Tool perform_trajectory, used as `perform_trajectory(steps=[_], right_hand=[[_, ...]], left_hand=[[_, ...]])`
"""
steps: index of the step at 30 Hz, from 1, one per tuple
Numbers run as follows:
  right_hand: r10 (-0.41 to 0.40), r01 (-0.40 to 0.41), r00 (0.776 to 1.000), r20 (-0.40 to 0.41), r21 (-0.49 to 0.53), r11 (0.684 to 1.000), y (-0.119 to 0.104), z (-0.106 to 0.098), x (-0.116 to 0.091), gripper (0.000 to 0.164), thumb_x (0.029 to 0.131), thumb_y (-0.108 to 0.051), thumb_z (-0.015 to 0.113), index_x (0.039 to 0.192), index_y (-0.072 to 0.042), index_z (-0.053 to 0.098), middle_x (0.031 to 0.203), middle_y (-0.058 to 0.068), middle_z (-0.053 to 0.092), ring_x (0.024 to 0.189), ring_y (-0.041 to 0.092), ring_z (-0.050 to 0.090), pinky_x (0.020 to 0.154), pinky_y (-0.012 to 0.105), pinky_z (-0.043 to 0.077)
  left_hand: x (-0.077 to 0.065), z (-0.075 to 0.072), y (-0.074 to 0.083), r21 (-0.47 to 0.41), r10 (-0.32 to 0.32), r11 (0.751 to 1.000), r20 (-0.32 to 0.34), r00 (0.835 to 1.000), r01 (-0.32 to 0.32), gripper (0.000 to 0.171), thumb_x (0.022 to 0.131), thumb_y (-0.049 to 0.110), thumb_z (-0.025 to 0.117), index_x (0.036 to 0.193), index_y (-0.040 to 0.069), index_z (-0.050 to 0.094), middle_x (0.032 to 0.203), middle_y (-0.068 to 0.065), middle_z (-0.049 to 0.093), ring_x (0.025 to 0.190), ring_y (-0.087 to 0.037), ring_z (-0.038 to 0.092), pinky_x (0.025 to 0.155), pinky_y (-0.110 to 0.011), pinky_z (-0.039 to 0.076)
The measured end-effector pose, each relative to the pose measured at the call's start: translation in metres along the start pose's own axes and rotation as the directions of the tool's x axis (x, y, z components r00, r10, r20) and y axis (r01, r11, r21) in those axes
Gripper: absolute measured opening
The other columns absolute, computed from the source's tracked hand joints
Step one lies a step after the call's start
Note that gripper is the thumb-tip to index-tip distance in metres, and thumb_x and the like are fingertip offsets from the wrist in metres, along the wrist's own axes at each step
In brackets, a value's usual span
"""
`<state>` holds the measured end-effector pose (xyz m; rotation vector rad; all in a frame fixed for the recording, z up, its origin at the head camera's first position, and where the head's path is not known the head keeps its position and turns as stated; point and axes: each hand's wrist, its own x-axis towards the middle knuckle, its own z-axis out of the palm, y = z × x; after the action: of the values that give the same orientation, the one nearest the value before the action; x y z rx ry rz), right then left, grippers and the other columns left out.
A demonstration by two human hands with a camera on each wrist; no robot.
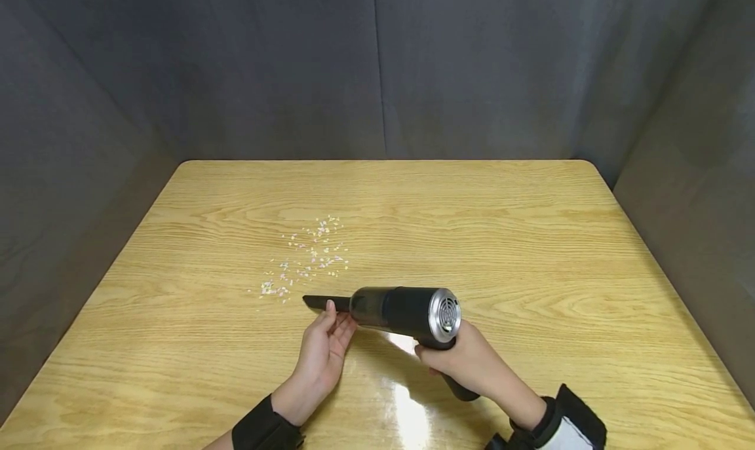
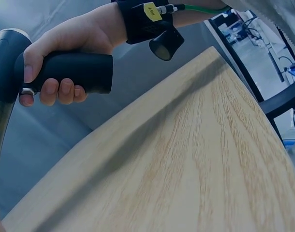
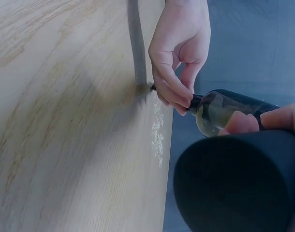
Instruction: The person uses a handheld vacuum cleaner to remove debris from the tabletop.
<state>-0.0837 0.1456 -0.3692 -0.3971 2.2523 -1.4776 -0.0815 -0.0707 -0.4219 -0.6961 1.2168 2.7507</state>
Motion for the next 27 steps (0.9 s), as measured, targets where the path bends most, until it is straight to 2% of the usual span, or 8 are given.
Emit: perform_trajectory(steps=[5, 9, 13, 16, 20, 23, 25, 27], right_hand=[[-0.005, 0.005, 1.000, -0.006, -0.009, 1.000, 0.000, 0.002, 0.001, 0.031, 0.080, -0.005, 0.064, 0.104, 0.010, 0.050, 0.068, 0.009, 0.056, 0.058, 0.021, 0.057, 0.053, 0.031, 0.052], [0.013, -0.013, 0.999, -0.034, -0.008, 1.000, 0.001, 0.001, 0.000, 0.029, 0.081, -0.006, 0.065, 0.100, 0.011, 0.051, 0.066, 0.008, 0.056, 0.057, 0.019, 0.056, 0.053, 0.030, 0.051], [0.019, -0.024, 0.997, -0.080, -0.056, 0.998, 0.005, -0.003, -0.002, 0.024, 0.081, -0.008, 0.065, 0.094, 0.008, 0.053, 0.064, 0.008, 0.057, 0.057, 0.016, 0.057, 0.053, 0.029, 0.050], [0.025, -0.035, 0.993, -0.117, -0.090, 0.995, 0.007, -0.007, -0.006, 0.020, 0.081, -0.008, 0.066, 0.090, 0.006, 0.055, 0.063, 0.009, 0.058, 0.057, 0.017, 0.058, 0.055, 0.028, 0.050], [0.056, -0.073, 0.984, -0.170, -0.096, 0.993, 0.009, -0.013, -0.011, 0.021, 0.081, -0.008, 0.066, 0.092, 0.006, 0.056, 0.063, 0.009, 0.059, 0.057, 0.016, 0.059, 0.056, 0.028, 0.050], [0.087, -0.107, 0.976, -0.202, -0.092, 0.990, 0.009, -0.015, -0.012, 0.027, 0.081, -0.010, 0.066, 0.100, 0.006, 0.055, 0.067, 0.008, 0.060, 0.058, 0.015, 0.059, 0.058, 0.029, 0.051], [0.102, -0.122, 0.971, -0.216, -0.081, 0.989, 0.009, -0.015, -0.012, 0.031, 0.081, -0.010, 0.066, 0.105, 0.007, 0.054, 0.069, 0.009, 0.061, 0.059, 0.016, 0.060, 0.059, 0.030, 0.051], [0.110, -0.126, 0.968, -0.227, -0.059, 0.990, 0.008, -0.014, -0.010, 0.035, 0.081, -0.009, 0.066, 0.109, 0.007, 0.052, 0.072, 0.010, 0.062, 0.059, 0.016, 0.060, 0.059, 0.030, 0.052]], left_hand=[[0.001, -0.001, 0.000, 0.003, -0.001, 1.000, -0.007, 1.000, 0.001, 0.031, 0.097, 0.027, 0.047, 0.111, 0.001, 0.038, 0.092, -0.004, 0.049, 0.082, -0.007, 0.056, 0.076, -0.012, 0.055], [0.007, 0.003, 0.001, 0.013, -0.021, 1.000, 0.015, 1.000, 0.020, 0.030, 0.098, 0.025, 0.046, 0.113, 0.000, 0.039, 0.094, -0.004, 0.048, 0.084, -0.008, 0.055, 0.076, -0.013, 0.055], [0.013, 0.011, 0.000, 0.022, -0.065, 0.998, 0.051, 0.997, 0.064, 0.044, 0.097, 0.027, 0.046, 0.127, -0.003, 0.034, 0.099, -0.005, 0.045, 0.091, -0.011, 0.052, 0.077, -0.013, 0.054], [0.018, 0.017, -0.003, 0.038, -0.103, 0.994, 0.075, 0.992, 0.101, 0.059, 0.097, 0.028, 0.046, 0.139, -0.005, 0.021, 0.106, -0.008, 0.042, 0.100, -0.015, 0.050, 0.087, -0.016, 0.053], [0.023, 0.025, -0.006, 0.060, -0.144, 0.988, 0.098, 0.985, 0.139, 0.070, 0.097, 0.027, 0.046, 0.144, -0.006, 0.007, 0.118, -0.014, 0.041, 0.113, -0.021, 0.047, 0.108, -0.029, 0.043], [0.028, 0.030, -0.008, 0.067, -0.160, 0.986, 0.110, 0.981, 0.153, 0.070, 0.097, 0.026, 0.045, 0.145, -0.006, 0.006, 0.121, -0.016, 0.041, 0.116, -0.023, 0.047, 0.111, -0.032, 0.040], [0.031, 0.033, -0.009, 0.067, -0.161, 0.986, 0.111, 0.981, 0.154, 0.063, 0.097, 0.026, 0.046, 0.142, -0.004, 0.015, 0.116, -0.013, 0.044, 0.110, -0.020, 0.049, 0.103, -0.026, 0.047], [0.035, 0.034, -0.010, 0.061, -0.152, 0.987, 0.114, 0.982, 0.146, 0.046, 0.097, 0.026, 0.046, 0.130, -0.001, 0.031, 0.106, -0.009, 0.046, 0.100, -0.016, 0.052, 0.092, -0.019, 0.053]])
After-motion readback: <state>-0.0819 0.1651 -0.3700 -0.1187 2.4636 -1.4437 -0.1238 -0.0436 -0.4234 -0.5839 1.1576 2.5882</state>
